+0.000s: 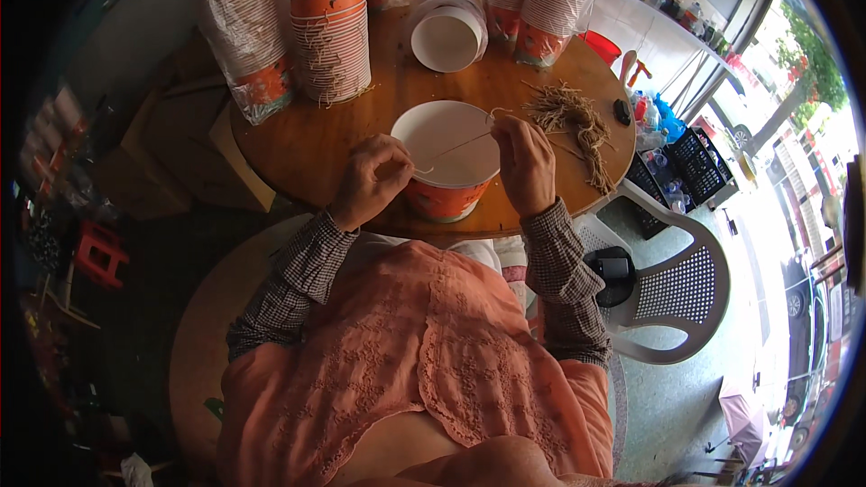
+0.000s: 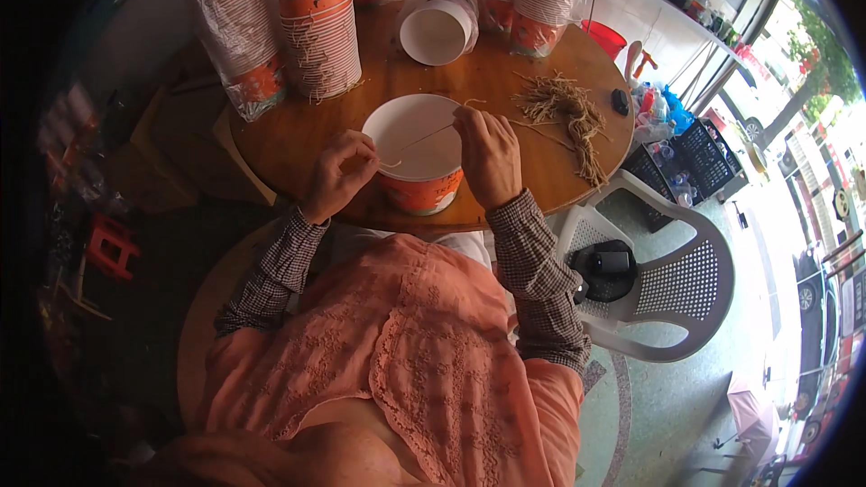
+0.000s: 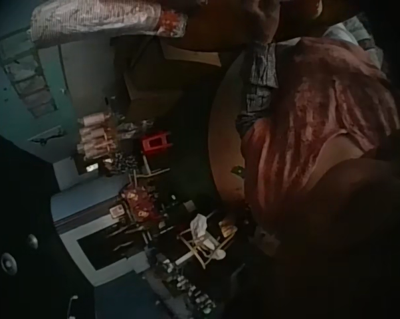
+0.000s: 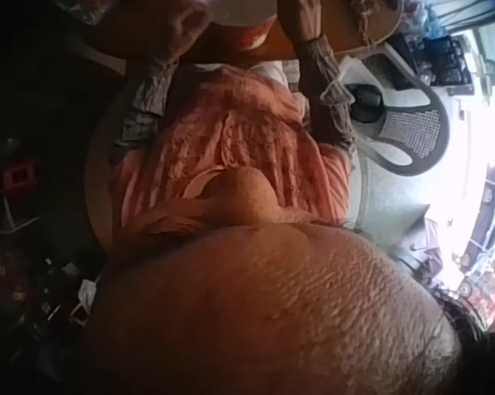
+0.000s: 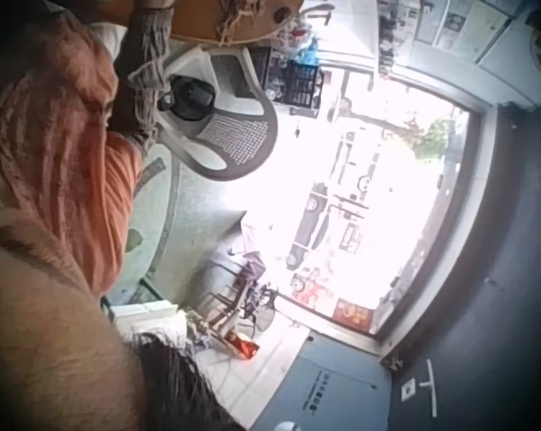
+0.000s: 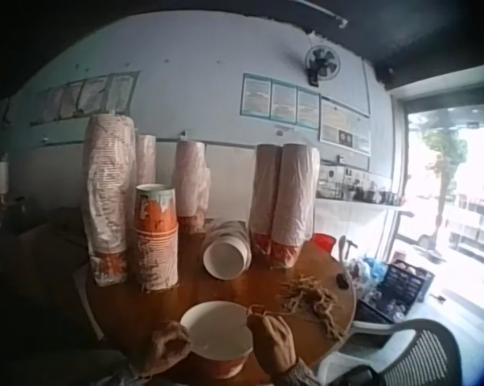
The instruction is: Attaching strings to decorative paper cups to create small gift bags or containers.
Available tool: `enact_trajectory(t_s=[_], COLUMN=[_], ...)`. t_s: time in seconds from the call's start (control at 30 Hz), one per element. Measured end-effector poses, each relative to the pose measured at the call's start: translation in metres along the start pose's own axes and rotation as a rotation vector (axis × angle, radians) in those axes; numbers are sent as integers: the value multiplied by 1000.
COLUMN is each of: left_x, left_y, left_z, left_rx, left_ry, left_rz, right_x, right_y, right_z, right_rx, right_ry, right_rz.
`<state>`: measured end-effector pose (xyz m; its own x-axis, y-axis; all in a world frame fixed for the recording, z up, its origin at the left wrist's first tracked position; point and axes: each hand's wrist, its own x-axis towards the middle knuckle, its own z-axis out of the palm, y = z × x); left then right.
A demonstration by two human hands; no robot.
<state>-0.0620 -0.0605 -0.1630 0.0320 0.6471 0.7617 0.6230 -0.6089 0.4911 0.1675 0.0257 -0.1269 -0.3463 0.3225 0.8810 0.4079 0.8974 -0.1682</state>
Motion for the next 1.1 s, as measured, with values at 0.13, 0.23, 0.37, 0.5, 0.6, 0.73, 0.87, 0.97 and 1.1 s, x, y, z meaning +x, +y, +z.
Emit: enact_trajectory(t_s=[0.13, 0.23, 0.37, 0.5, 0.6, 0.73, 0.87, 0.97, 1.1], left_x=[4, 4, 1, 0, 2, 5, 8, 9, 9], left_y=[0, 0, 8, 8, 5, 8, 11, 11, 11], left_z=[1, 4, 3, 3, 5, 8, 6, 5, 1], left_rx=[1, 16, 75, 137, 139, 102, 149, 53, 167], left_ry=[-43, -58, -135, -156, -162, -121, -139, -157, -144], left_rz=[59, 101, 135, 133, 102, 75, 109, 35, 105], right_x=[-8, -17, -22, -30, -38, -63, -88, -97, -96], right_y=[10, 19, 29, 50, 50, 42, 24, 14, 3], right_z=[-5, -1, -1, -9, -8, 5, 18, 23, 16], right_rx=[-7, -25, -55, -124, -187, -156, 48, 158, 143], right_ry=[-11, -80, -84, -146, -137, -157, -174, -106, -100], right_rz=[27, 81, 96, 16, -1, 63, 235, 339, 175])
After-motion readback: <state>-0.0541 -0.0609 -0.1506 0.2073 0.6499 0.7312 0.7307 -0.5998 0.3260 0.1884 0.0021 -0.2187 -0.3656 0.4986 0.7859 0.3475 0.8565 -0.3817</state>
